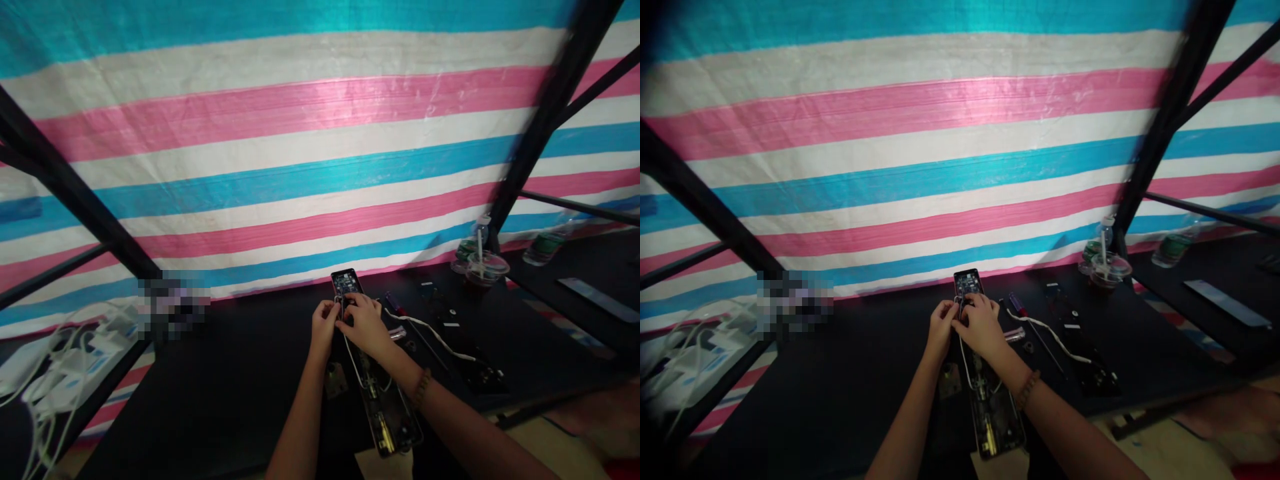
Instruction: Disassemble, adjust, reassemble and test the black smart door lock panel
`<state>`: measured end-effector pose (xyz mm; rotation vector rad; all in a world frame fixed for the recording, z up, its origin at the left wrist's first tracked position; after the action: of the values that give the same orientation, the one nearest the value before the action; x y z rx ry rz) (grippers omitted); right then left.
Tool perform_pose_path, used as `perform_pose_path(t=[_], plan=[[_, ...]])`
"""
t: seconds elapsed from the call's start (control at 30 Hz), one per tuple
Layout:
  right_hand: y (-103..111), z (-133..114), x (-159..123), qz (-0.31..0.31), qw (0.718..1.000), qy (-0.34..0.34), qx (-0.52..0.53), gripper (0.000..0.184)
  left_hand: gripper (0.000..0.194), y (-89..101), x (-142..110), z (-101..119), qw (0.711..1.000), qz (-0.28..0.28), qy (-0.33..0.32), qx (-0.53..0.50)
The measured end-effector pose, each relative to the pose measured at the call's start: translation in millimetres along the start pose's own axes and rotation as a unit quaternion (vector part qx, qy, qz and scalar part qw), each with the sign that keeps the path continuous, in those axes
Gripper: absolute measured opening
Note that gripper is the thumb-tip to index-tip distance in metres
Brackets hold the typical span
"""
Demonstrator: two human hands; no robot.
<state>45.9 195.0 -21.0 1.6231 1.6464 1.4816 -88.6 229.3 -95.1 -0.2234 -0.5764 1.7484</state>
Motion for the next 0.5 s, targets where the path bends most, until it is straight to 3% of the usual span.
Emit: perform_pose_path(t=[0.23,0.5], plan=[[-3.3,-3.8,3.1,0.027,0.998,-0.049,0.006,0.013,0.031,-1.9,-3.1,1.6,1.000,-0.007,0.019,-0.016],[11.4,23.6,13.4,-0.058,0.996,-0.015,0.073,0.012,0.030,-6.9,-5.7,7.5,1.000,0.002,0.018,-0.010]])
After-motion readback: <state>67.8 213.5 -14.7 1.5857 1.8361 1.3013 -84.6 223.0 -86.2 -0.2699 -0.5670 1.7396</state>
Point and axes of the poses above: each hand's wrist, its own x-axis towards the middle knuckle, its own y-axis out of the back of the hand, z = x × y, the point moved 1 cm from there along x, towards the middle knuckle, and after that the axes turned 14 degrees about -x, right-handed, at the moved point
